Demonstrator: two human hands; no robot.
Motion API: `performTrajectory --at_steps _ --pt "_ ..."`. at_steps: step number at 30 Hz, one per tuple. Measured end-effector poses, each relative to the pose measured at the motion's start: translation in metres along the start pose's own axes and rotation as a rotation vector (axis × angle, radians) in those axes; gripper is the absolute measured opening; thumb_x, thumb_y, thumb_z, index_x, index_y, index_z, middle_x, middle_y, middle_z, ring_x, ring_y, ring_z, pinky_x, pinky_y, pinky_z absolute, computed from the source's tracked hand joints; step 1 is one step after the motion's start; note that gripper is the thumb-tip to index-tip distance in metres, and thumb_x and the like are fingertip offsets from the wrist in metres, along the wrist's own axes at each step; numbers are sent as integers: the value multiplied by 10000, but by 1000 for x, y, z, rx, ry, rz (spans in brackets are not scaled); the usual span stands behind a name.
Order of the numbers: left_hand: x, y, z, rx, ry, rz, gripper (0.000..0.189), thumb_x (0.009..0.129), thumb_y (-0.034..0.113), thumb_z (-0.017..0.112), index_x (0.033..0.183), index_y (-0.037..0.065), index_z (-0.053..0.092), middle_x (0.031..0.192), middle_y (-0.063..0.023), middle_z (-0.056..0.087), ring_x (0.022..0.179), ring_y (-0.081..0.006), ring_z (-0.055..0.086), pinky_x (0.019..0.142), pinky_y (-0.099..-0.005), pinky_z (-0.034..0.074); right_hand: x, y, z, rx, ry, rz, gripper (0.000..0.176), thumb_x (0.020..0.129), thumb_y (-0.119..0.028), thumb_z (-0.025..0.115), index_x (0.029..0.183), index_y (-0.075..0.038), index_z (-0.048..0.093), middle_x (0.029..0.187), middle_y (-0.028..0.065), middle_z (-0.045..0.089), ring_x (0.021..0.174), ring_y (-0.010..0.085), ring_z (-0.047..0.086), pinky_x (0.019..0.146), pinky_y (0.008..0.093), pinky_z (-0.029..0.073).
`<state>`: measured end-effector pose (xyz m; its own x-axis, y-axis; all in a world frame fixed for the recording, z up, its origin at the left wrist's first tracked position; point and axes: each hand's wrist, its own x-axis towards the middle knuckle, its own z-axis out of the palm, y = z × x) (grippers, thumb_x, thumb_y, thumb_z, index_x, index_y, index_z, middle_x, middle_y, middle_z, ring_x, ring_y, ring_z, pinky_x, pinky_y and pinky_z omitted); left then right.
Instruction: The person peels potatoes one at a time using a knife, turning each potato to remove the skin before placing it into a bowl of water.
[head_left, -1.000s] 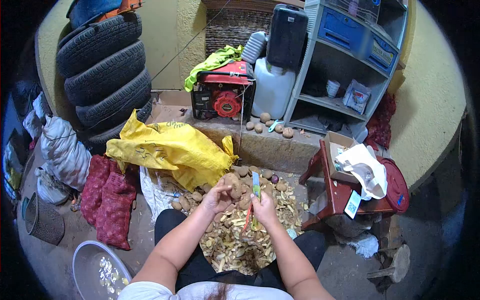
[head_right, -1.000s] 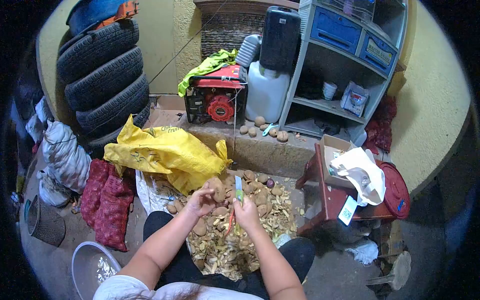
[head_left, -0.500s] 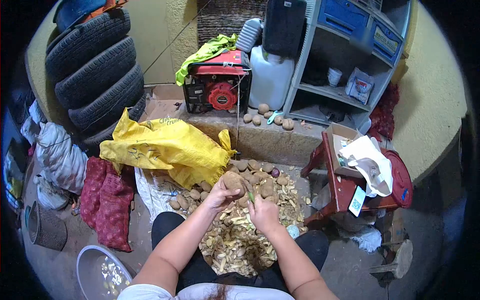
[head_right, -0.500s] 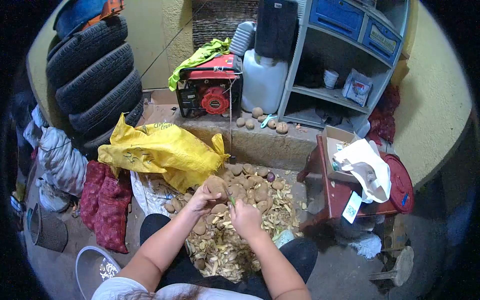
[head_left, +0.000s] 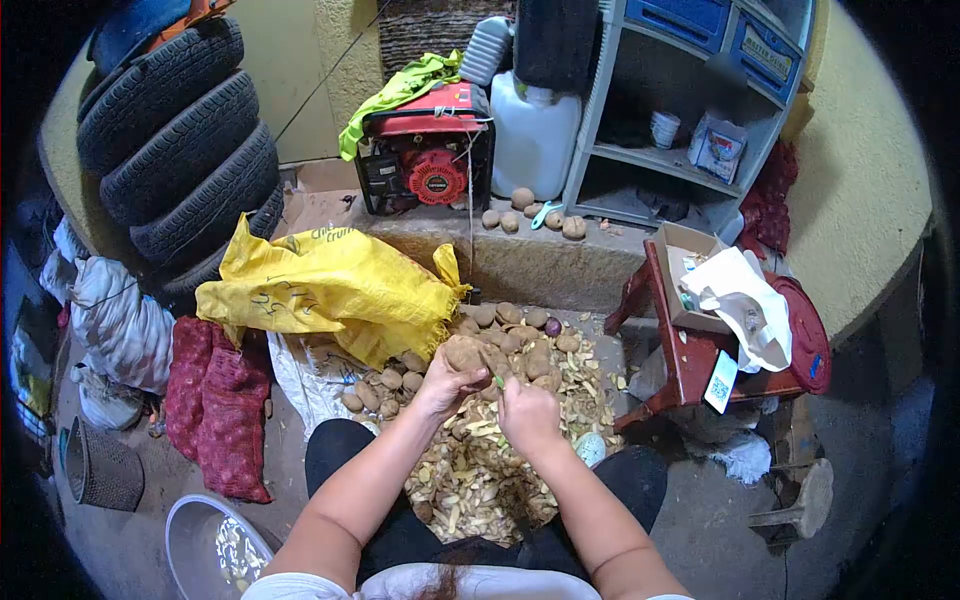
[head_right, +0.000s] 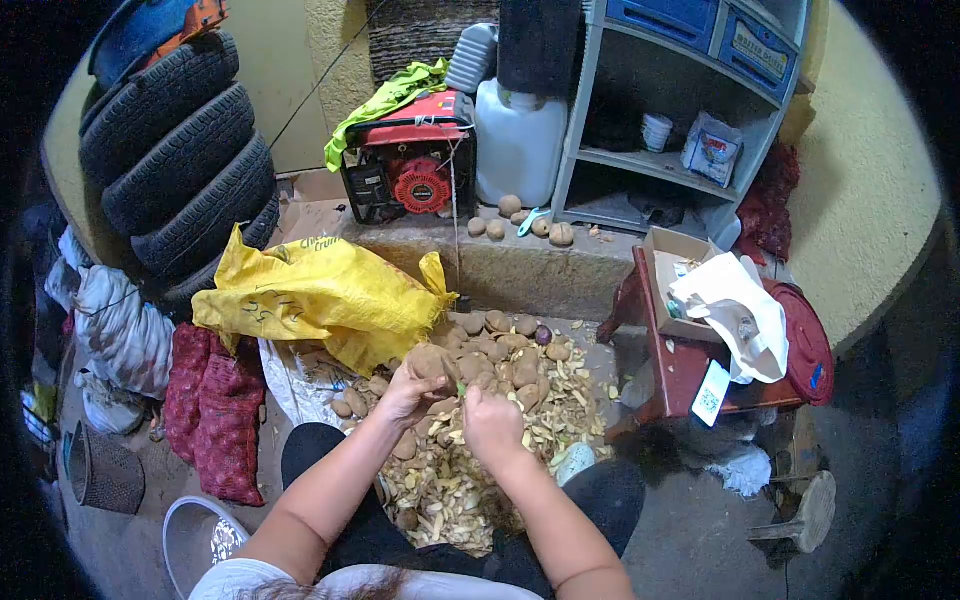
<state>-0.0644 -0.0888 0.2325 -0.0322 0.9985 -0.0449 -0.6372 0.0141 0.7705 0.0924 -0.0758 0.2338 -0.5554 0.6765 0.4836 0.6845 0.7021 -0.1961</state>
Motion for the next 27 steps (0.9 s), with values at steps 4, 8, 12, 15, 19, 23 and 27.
performTrajectory --at_steps 4,8,12,15,19,23,27 --pt "-3 1 10 -15 103 76 496 597 -38 698 983 67 406 873 -47 534 777 -154 565 636 -274 498 0 -3 -3 14 1 -8 132 705 -148 550 701 -50 463 533 95 520 487 259 536 454 365 434" --pt "-6 7 15 1 113 76 474 605 -48 687 966 76 407 866 -37 532 795 -141 559 658 -272 496 2 -5 -6 7 -6 -42 74 690 -102 502 676 -53 448 567 90 538 494 237 535 467 334 431" --pt "-3 -3 7 92 136 143 451 622 -45 661 986 80 425 866 -30 534 783 -155 559 672 -283 486 -2 -6 -1 17 3 -37 96 671 -97 529 697 -38 457 545 94 523 492 254 535 454 360 427" --pt "-4 -4 11 89 157 140 446 622 -41 666 980 82 430 851 -25 534 759 -146 559 666 -276 485 -4 -6 5 3 34 -34 90 657 -80 525 690 -36 453 539 96 518 485 254 530 449 356 423" --pt "-8 -2 22 -16 176 147 437 620 -39 675 965 78 432 866 -26 533 776 -135 552 675 -267 486 -5 -7 8 -12 52 -26 82 657 -71 520 683 -36 451 535 97 514 484 253 529 447 350 424" --pt "-2 -13 8 56 178 204 423 633 -15 685 962 76 434 887 -29 540 806 -144 557 702 -284 492 -3 -8 1 33 19 10 85 699 -115 506 714 -38 472 532 98 523 486 256 535 457 360 429" --pt "0 -6 -4 -19 83 65 418 685 26 662 1014 87 411 936 -32 523 856 -155 544 750 -311 478 2 -7 -16 266 -215 138 174 783 -202 478 778 -29 489 553 147 543 516 315 543 480 414 426"
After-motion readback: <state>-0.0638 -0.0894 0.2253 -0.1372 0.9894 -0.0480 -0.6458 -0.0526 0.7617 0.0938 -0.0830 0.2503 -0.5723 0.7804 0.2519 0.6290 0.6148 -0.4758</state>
